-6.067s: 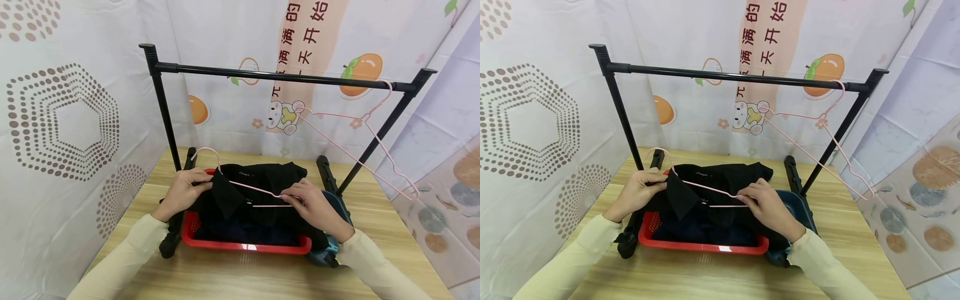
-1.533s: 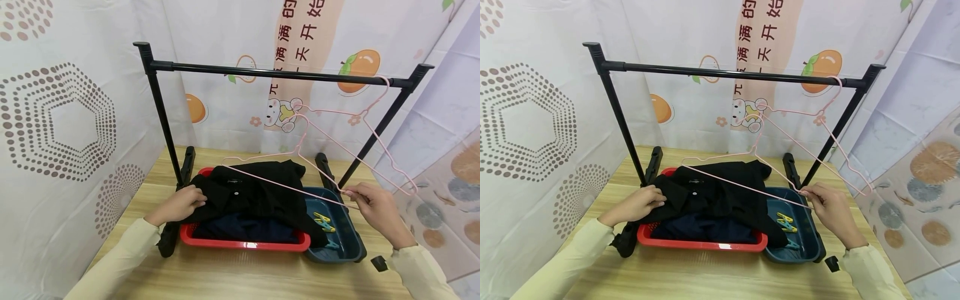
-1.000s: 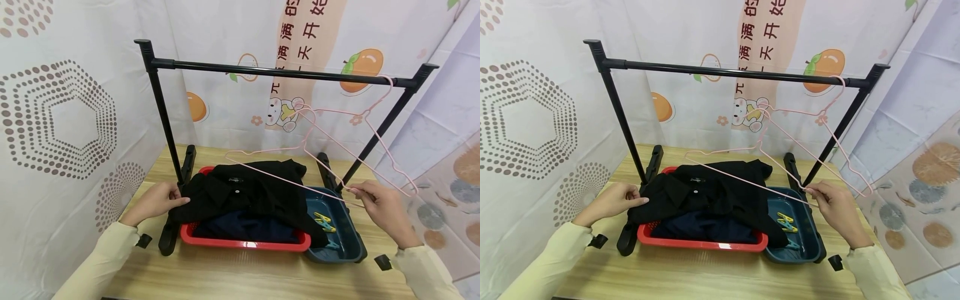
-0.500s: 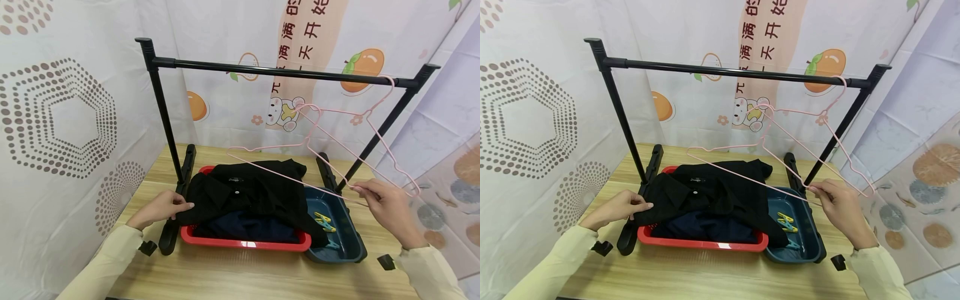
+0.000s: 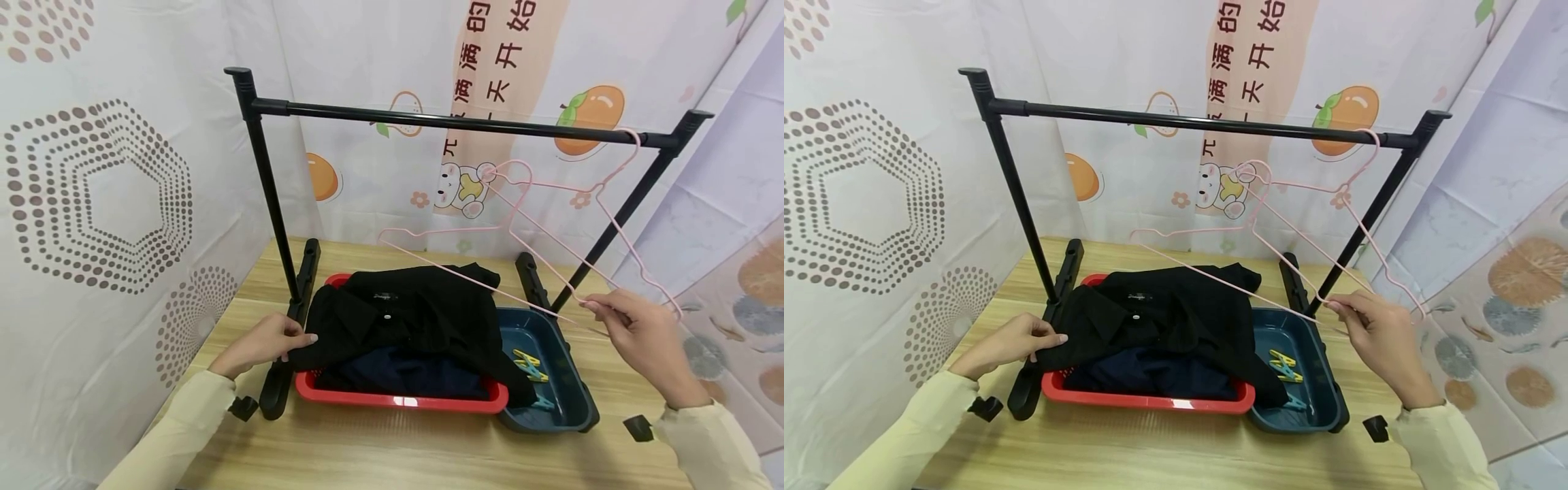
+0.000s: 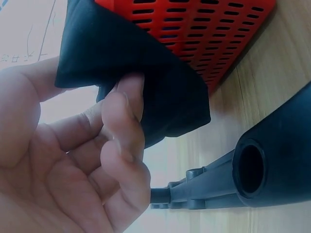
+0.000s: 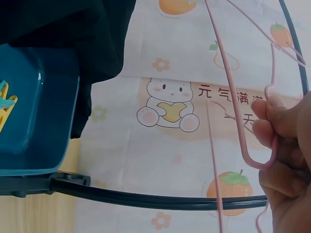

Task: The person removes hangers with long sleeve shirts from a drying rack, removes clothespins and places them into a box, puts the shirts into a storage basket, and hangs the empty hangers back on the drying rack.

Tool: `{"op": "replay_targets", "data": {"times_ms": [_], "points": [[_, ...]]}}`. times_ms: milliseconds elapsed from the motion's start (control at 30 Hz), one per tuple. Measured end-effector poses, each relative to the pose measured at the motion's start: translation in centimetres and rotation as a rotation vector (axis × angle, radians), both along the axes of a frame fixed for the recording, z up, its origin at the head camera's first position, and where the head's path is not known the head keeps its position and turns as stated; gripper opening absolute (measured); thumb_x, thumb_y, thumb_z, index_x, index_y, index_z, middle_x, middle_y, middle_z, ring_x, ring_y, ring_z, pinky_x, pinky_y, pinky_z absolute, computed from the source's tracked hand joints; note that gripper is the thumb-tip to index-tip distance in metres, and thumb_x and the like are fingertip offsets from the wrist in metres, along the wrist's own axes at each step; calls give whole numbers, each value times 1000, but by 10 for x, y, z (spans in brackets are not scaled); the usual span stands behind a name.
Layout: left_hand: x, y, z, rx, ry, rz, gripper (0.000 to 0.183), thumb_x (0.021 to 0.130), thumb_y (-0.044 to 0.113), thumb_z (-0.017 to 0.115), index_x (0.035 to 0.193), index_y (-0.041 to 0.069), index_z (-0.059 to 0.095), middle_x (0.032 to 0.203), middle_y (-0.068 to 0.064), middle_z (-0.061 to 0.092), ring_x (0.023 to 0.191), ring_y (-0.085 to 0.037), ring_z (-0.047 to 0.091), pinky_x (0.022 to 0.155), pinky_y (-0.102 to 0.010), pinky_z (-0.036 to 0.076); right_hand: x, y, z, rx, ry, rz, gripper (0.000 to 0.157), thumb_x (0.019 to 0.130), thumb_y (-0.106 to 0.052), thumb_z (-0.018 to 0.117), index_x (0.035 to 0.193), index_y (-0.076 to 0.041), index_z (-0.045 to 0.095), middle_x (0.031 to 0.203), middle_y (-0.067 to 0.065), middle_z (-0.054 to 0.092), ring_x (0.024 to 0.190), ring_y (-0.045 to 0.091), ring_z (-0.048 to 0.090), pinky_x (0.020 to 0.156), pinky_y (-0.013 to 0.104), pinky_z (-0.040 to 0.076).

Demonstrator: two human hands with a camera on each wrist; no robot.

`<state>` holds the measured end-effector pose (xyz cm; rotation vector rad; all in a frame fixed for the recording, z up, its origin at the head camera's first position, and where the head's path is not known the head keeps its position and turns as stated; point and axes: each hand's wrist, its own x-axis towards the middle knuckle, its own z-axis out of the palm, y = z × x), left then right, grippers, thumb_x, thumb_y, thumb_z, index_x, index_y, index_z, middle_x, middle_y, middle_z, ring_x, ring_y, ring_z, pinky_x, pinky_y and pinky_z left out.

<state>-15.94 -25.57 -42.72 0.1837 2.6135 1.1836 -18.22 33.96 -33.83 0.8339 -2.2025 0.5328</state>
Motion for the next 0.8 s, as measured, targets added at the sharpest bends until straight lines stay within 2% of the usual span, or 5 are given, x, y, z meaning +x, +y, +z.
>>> {"op": "replay_targets", "data": {"times_ms": [267, 400, 633, 800], "points": [[0, 0, 0, 1, -8, -5, 43, 99, 42, 68, 68, 14, 59, 58, 4, 40, 59, -22, 59, 54, -31, 42, 6, 1, 17, -2, 53, -58, 14, 84, 7, 79, 94, -3, 79, 64, -12, 51, 55, -6, 32, 50, 16, 26], [0, -1, 1, 1, -6, -13, 43, 99, 42, 68, 69, 14, 60, 59, 4, 40, 60, -21, 59, 55, -31, 43, 10, 3, 25, -17, 49, -85, 13, 85, 7, 79, 95, 0, 79, 64, -8, 53, 55, -6, 31, 50, 14, 25], [0, -2, 1, 9, -7, -19, 42, 99, 42, 68, 70, 12, 60, 60, 4, 40, 60, -21, 60, 55, -32, 44, 14, 9, 39, -40, 105, -151, 10, 85, 7, 78, 95, 4, 78, 62, -2, 53, 54, -6, 29, 52, 14, 24], [-2, -1, -1, 7, -15, -16, 42, 99, 42, 69, 70, 13, 62, 60, 4, 41, 61, -22, 60, 55, -31, 44, 16, 13, 46, -35, 103, -241, 13, 84, 8, 79, 97, 4, 79, 64, 4, 58, 53, -7, 29, 52, 14, 25]]}}
